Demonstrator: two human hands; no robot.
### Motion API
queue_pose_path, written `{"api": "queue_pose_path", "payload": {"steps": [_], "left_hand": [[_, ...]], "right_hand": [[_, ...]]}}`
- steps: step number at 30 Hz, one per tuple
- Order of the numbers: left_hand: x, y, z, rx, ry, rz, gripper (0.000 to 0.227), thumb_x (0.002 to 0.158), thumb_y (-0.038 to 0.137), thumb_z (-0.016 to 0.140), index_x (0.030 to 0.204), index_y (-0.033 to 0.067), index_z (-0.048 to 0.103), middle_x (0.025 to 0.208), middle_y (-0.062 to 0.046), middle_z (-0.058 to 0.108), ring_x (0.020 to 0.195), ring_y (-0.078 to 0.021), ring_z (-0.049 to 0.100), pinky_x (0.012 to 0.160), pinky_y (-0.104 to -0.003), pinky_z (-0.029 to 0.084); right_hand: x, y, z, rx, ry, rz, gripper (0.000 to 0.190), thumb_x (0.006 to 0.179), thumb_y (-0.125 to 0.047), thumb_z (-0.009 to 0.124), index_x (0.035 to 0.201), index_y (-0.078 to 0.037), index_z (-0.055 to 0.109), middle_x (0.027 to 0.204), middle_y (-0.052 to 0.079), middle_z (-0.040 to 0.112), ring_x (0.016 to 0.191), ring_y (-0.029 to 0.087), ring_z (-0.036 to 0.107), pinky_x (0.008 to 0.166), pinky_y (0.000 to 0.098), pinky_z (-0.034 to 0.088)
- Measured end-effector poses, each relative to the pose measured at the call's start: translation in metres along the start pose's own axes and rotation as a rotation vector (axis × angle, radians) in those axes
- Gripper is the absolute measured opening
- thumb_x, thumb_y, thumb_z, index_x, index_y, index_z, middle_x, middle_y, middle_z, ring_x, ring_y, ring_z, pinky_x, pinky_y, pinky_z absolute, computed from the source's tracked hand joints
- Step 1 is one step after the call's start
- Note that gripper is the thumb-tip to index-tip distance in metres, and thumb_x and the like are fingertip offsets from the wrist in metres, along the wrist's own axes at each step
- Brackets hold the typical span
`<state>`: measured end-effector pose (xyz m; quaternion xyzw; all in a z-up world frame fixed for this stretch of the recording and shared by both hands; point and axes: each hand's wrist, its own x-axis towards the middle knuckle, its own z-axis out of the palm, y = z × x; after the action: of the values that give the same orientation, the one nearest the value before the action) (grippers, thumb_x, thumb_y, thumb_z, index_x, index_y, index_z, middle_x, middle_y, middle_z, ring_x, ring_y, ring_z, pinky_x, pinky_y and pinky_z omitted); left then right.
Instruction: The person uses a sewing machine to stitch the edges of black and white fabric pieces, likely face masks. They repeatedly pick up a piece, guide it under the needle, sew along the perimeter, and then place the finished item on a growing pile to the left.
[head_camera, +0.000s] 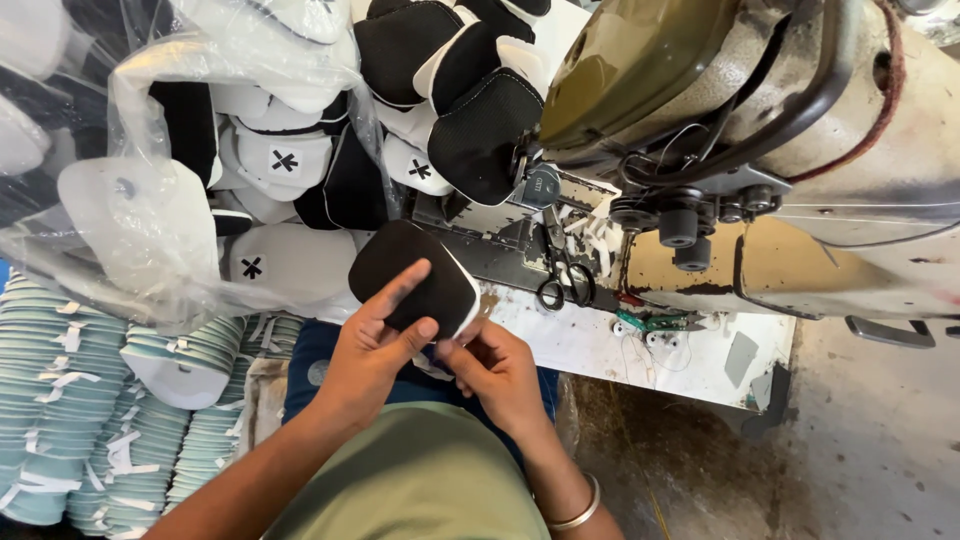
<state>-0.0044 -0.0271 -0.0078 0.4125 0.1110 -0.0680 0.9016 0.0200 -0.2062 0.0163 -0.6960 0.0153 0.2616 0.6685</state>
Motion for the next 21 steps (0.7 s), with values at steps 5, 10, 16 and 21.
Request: {"api": "queue_pose_path", "payload": {"steps": [5, 10, 16, 21], "left_hand": [[-0.009, 0.005, 0.0, 0.217, -0.115, -0.06, 0.056, 0.094, 0.002, 0.069, 0.148, 0.0053, 0.056, 0.131, -0.007, 0.068, 0.114, -0.0106, 0.063, 0.1, -0.029, 0.053], [-0.004, 0.02, 0.006, 0.214, -0.18, -0.044, 0.055, 0.094, 0.0, 0.069, 0.147, 0.005, 0.056, 0.13, -0.005, 0.067, 0.112, -0.0098, 0.061, 0.097, -0.028, 0.053], [0.001, 0.049, -0.024, 0.324, 0.017, -0.141, 0.058, 0.09, 0.004, 0.071, 0.146, 0.0084, 0.06, 0.125, -0.006, 0.07, 0.106, -0.0124, 0.064, 0.095, -0.028, 0.052], [0.004, 0.026, -0.026, -0.085, 0.036, -0.134, 0.051, 0.091, 0.004, 0.069, 0.141, 0.0031, 0.06, 0.124, -0.01, 0.07, 0.107, -0.0168, 0.068, 0.096, -0.034, 0.056]], "right_hand": [[0.012, 0.02, -0.035, 0.282, -0.142, 0.299, 0.01, 0.085, -0.007, 0.071, 0.092, -0.003, 0.065, 0.068, 0.0, 0.058, 0.046, 0.005, 0.044, 0.039, 0.0198, 0.033], [0.02, 0.018, -0.059, 0.631, -0.299, 0.396, 0.008, 0.083, -0.006, 0.068, 0.088, -0.003, 0.062, 0.062, 0.001, 0.054, 0.039, 0.005, 0.037, 0.034, 0.0199, 0.029], [0.02, -0.033, -0.113, 0.554, 0.18, -0.198, 0.017, 0.097, -0.015, 0.074, 0.088, -0.004, 0.065, 0.071, 0.004, 0.06, 0.045, 0.007, 0.048, 0.035, 0.0201, 0.037], [0.032, -0.034, -0.078, -0.457, 0.525, -0.214, 0.038, 0.088, -0.018, 0.079, 0.122, -0.009, 0.064, 0.107, 0.0, 0.071, 0.083, 0.008, 0.072, 0.067, 0.0216, 0.061]]}}
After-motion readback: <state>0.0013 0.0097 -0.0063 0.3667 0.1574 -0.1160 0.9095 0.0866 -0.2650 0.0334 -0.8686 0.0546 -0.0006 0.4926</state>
